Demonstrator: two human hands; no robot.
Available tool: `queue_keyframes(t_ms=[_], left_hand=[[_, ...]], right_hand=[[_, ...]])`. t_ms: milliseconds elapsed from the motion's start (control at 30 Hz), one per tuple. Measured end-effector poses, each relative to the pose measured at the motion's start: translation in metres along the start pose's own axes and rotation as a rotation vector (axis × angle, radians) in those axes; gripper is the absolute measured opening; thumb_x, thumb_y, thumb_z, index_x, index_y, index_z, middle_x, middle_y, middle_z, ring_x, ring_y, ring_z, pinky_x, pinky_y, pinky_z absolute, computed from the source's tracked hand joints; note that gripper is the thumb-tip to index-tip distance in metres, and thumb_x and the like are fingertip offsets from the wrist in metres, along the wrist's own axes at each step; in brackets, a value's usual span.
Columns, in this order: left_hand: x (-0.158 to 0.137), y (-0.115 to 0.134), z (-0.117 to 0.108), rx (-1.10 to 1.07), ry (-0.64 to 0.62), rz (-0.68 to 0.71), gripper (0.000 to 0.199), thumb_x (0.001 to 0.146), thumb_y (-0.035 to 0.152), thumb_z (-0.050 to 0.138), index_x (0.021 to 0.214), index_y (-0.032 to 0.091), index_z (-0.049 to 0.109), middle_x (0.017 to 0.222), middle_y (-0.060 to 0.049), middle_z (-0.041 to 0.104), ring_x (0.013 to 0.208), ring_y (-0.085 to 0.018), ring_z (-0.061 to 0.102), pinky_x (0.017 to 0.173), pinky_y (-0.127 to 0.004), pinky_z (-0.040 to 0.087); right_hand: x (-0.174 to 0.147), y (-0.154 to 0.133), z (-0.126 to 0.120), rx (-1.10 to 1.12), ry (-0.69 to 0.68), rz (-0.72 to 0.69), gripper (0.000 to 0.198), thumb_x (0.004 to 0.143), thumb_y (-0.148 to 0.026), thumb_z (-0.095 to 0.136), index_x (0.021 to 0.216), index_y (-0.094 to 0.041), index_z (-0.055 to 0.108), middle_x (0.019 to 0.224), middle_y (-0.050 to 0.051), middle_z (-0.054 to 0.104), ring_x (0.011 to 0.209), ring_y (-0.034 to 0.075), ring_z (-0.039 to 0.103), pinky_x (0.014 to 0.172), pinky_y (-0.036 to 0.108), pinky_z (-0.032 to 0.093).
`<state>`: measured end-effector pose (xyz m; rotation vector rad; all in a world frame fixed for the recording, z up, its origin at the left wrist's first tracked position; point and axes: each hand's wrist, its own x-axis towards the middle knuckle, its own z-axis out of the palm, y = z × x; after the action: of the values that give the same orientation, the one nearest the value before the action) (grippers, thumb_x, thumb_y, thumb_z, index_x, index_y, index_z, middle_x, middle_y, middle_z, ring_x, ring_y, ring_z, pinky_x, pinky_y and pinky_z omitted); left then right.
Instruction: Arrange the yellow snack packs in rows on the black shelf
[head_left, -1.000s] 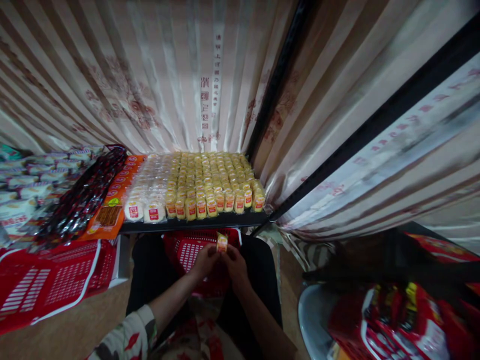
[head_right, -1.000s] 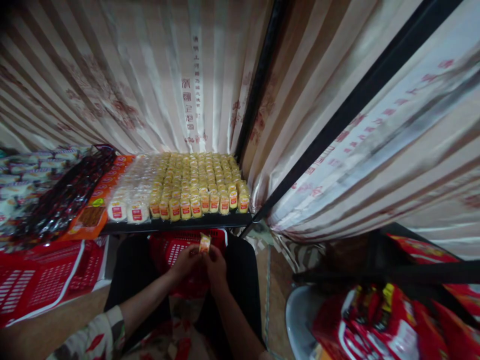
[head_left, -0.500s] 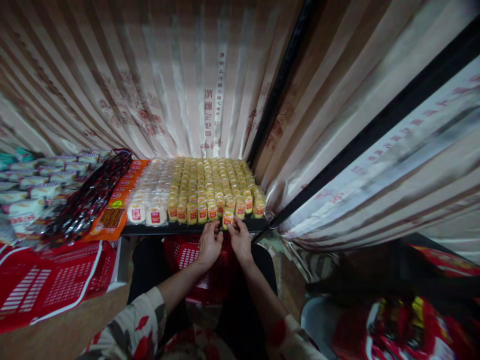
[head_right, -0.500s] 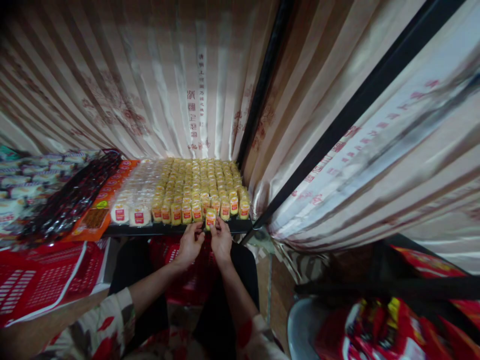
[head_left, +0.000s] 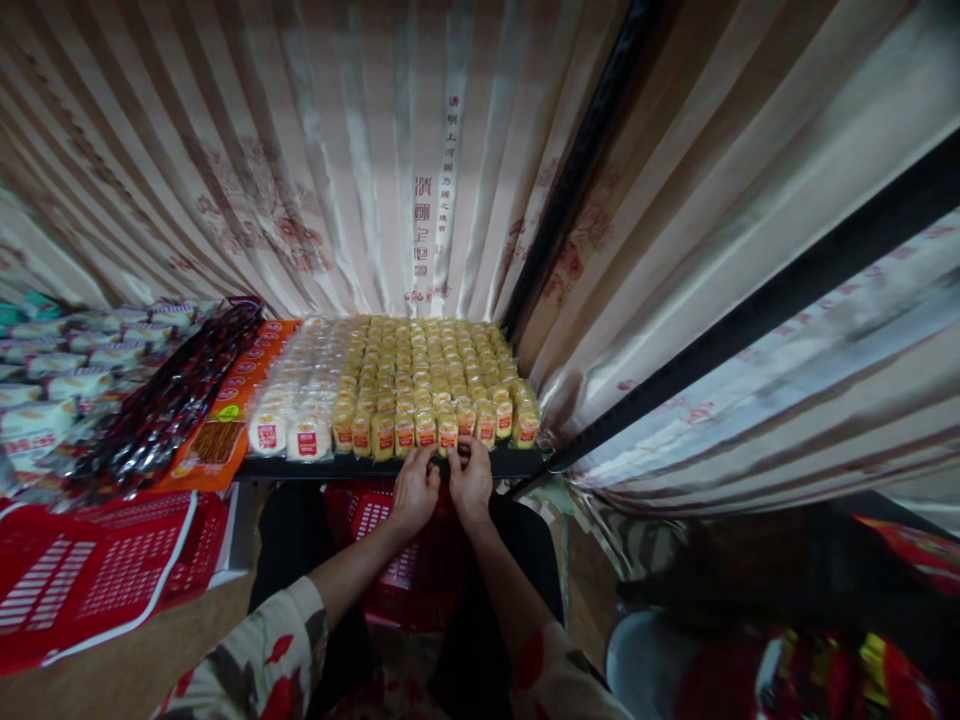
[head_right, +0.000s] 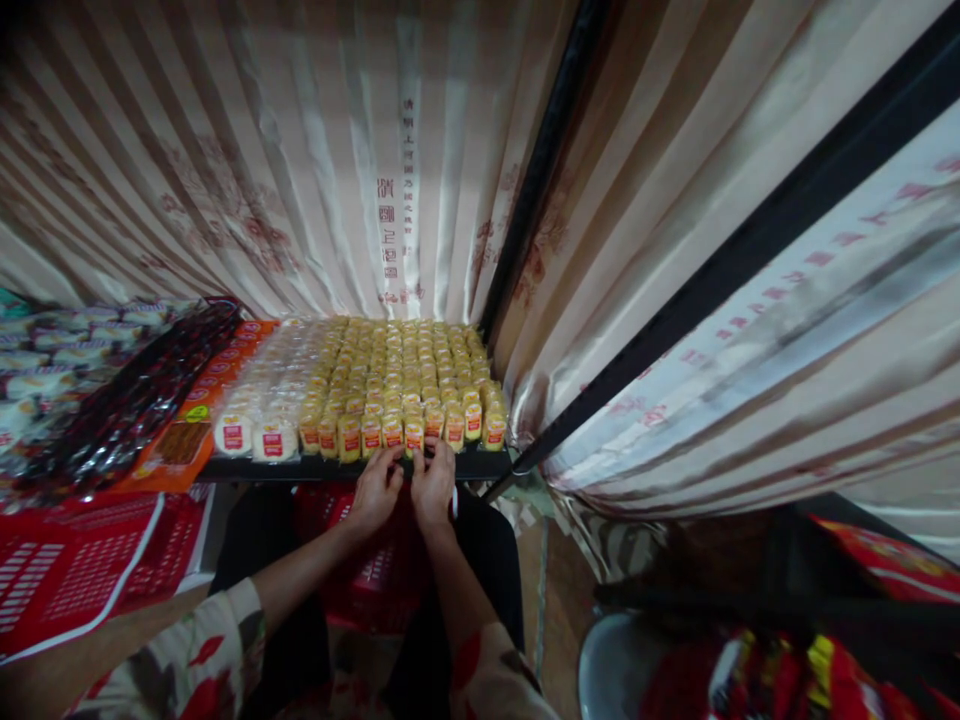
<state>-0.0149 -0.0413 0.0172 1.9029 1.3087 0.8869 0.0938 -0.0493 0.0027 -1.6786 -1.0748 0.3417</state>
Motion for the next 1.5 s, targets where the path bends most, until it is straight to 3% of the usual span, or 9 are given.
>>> queue_keyframes(t_ms=[367, 533, 700, 867, 1367, 1500], left_hand=[[0.007, -0.012, 0.003, -0.016, 0.056, 0.054, 0.032, 0.080, 0.011, 0.043, 0.109, 0.017, 0.057, 0.100, -0.007, 0.058, 0.089, -0.017, 0.057, 0.087, -0.034, 0.048], [0.008, -0.011, 0.000, 0.015, 0.081, 0.109, 0.033, 0.083, 0.013, 0.042, 0.113, 0.018, 0.055, 0.107, -0.008, 0.057, 0.103, -0.019, 0.054, 0.094, -0.036, 0.045], [0.010, -0.014, -0.001, 0.061, 0.056, 0.143, 0.034, 0.084, 0.014, 0.042, 0.115, 0.018, 0.055, 0.107, -0.008, 0.058, 0.102, -0.019, 0.056, 0.092, -0.035, 0.047], [0.008, -0.014, -0.002, 0.101, 0.063, 0.195, 0.036, 0.086, 0.015, 0.039, 0.119, 0.018, 0.053, 0.111, -0.009, 0.057, 0.107, -0.019, 0.054, 0.096, -0.036, 0.045], [0.005, -0.013, 0.003, 0.186, 0.026, 0.216, 0.040, 0.085, 0.013, 0.037, 0.121, 0.015, 0.054, 0.111, -0.012, 0.057, 0.105, -0.020, 0.055, 0.094, -0.035, 0.046], [-0.001, -0.013, -0.005, 0.259, 0.136, 0.262, 0.041, 0.085, 0.012, 0.037, 0.120, 0.018, 0.055, 0.111, -0.011, 0.057, 0.105, -0.020, 0.053, 0.094, -0.036, 0.045]], right_hand=[[0.000, -0.001, 0.000, -0.123, 0.022, -0.027, 0.032, 0.083, -0.030, 0.045, 0.111, -0.017, 0.054, 0.092, 0.006, 0.057, 0.069, 0.015, 0.053, 0.074, 0.032, 0.046], [0.001, 0.001, 0.003, -0.072, 0.023, -0.039, 0.025, 0.082, -0.031, 0.046, 0.102, -0.018, 0.054, 0.096, 0.007, 0.057, 0.071, 0.015, 0.053, 0.074, 0.031, 0.046], [0.004, 0.002, 0.003, -0.074, 0.004, -0.016, 0.021, 0.081, -0.031, 0.048, 0.097, -0.018, 0.054, 0.095, 0.006, 0.058, 0.069, 0.015, 0.053, 0.070, 0.030, 0.047], [0.000, -0.002, 0.000, -0.036, 0.009, -0.036, 0.025, 0.083, -0.029, 0.046, 0.103, -0.018, 0.054, 0.099, 0.008, 0.056, 0.074, 0.016, 0.054, 0.076, 0.033, 0.048], [-0.004, 0.005, -0.001, -0.004, -0.021, -0.074, 0.028, 0.083, -0.026, 0.045, 0.106, -0.017, 0.057, 0.110, 0.012, 0.053, 0.086, 0.017, 0.056, 0.068, 0.029, 0.052], [-0.006, 0.007, -0.002, -0.036, 0.025, -0.125, 0.030, 0.085, -0.030, 0.042, 0.108, -0.018, 0.058, 0.108, 0.011, 0.054, 0.097, 0.020, 0.053, 0.069, 0.031, 0.051]])
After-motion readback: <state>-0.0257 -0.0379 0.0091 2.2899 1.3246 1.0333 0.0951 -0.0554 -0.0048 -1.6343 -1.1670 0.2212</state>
